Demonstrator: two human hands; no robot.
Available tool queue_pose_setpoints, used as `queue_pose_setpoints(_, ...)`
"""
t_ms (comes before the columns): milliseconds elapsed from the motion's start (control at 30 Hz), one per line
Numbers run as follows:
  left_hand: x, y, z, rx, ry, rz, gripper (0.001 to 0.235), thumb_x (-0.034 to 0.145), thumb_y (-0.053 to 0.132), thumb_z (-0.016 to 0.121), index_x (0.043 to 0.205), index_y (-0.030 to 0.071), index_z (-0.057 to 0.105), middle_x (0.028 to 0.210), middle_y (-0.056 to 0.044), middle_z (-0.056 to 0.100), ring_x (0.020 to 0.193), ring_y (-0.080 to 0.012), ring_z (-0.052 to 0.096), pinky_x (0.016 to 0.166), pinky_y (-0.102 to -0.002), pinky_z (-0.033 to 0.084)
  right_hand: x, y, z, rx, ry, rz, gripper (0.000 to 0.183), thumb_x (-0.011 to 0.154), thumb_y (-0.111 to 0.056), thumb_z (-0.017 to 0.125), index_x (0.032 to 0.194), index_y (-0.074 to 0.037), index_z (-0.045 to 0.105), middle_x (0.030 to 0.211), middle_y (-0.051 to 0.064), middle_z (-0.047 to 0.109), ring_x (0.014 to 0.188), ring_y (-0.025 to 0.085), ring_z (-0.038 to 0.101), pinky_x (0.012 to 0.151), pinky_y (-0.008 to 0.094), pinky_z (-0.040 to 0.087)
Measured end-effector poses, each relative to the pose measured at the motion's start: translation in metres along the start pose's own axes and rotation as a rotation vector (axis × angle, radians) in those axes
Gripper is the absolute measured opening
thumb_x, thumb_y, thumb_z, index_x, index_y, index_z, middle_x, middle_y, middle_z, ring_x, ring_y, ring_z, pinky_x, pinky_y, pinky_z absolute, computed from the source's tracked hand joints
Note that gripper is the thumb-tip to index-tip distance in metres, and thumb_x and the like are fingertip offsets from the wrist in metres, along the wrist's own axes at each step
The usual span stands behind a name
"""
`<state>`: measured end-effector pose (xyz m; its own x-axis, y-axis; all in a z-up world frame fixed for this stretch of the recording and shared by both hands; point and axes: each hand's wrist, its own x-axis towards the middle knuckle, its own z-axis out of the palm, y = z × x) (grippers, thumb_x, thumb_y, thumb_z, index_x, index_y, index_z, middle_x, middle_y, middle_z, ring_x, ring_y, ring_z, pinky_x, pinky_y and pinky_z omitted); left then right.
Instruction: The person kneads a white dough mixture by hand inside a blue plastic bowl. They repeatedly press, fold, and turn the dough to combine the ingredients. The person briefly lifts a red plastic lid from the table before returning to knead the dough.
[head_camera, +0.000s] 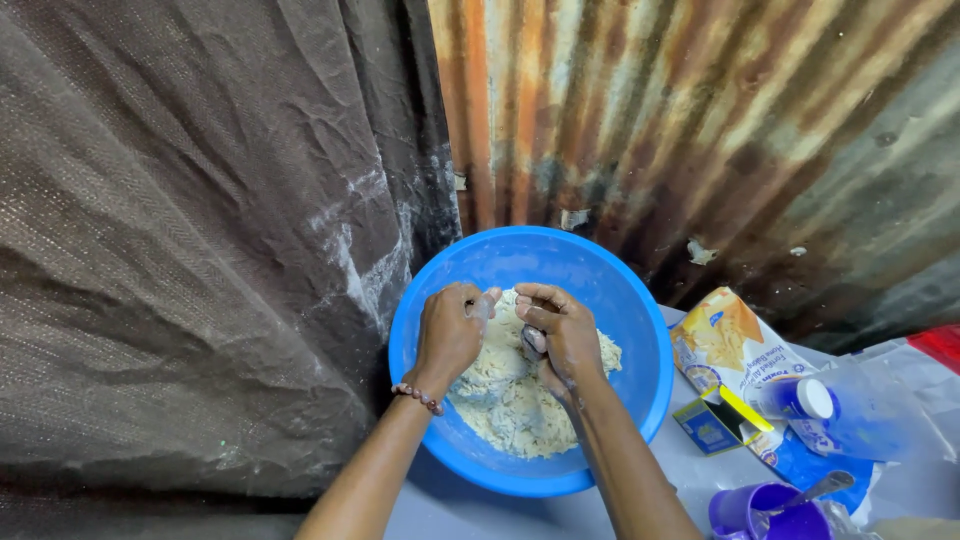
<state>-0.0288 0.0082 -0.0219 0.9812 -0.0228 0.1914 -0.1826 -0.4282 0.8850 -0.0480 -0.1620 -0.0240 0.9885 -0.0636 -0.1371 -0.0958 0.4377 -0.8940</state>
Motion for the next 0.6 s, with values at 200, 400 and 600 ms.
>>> queue_pose_setpoints(200, 0.003, -0.010, 0.002, 0.066, -0.003, -0.025, 0.013, 0.096, 0.012, 0.086, 0.085, 0.006, 0.080, 0.076, -0.015, 0.065, 0.078, -0.0388, 0.070, 0.079, -0.050, 0.057, 0.016, 0.010, -0.016, -0.123, -0.060, -0.024, 0.025, 0.099, 0.011, 0.067, 0.120, 0.006, 0.079, 0.103, 0.020, 0.071, 0.066, 0.014, 0.050, 0.054, 0.032, 0.042)
queue_pose_setpoints(400, 0.001, -0.007, 0.003, 0.032, 0.001, -0.030, 0.005, 0.092, 0.012, 0.087, 0.097, 0.010, 0.088, 0.088, -0.017, 0.075, 0.091, -0.0399, 0.078, 0.089, -0.052, 0.061, 0.004, -0.001, -0.005, -0.207, -0.065, 0.014, 0.028, 0.096, 0.006, 0.073, 0.123, 0.011, 0.078, 0.100, 0.024, 0.077, 0.068, 0.022, 0.070, 0.034, 0.027, 0.052)
queue_pose_setpoints(600, -0.006, -0.005, -0.001, 0.032, 0.033, -0.067, 0.010, 0.099, 0.008, 0.078, 0.091, 0.005, 0.083, 0.072, -0.016, 0.073, 0.075, -0.0356, 0.075, 0.076, -0.046, 0.060, 0.015, 0.011, -0.005, -0.084, 0.027, -0.039, 0.028, 0.097, 0.003, 0.078, 0.124, 0.011, 0.078, 0.104, 0.031, 0.081, 0.051, 0.021, 0.068, 0.036, 0.032, 0.052)
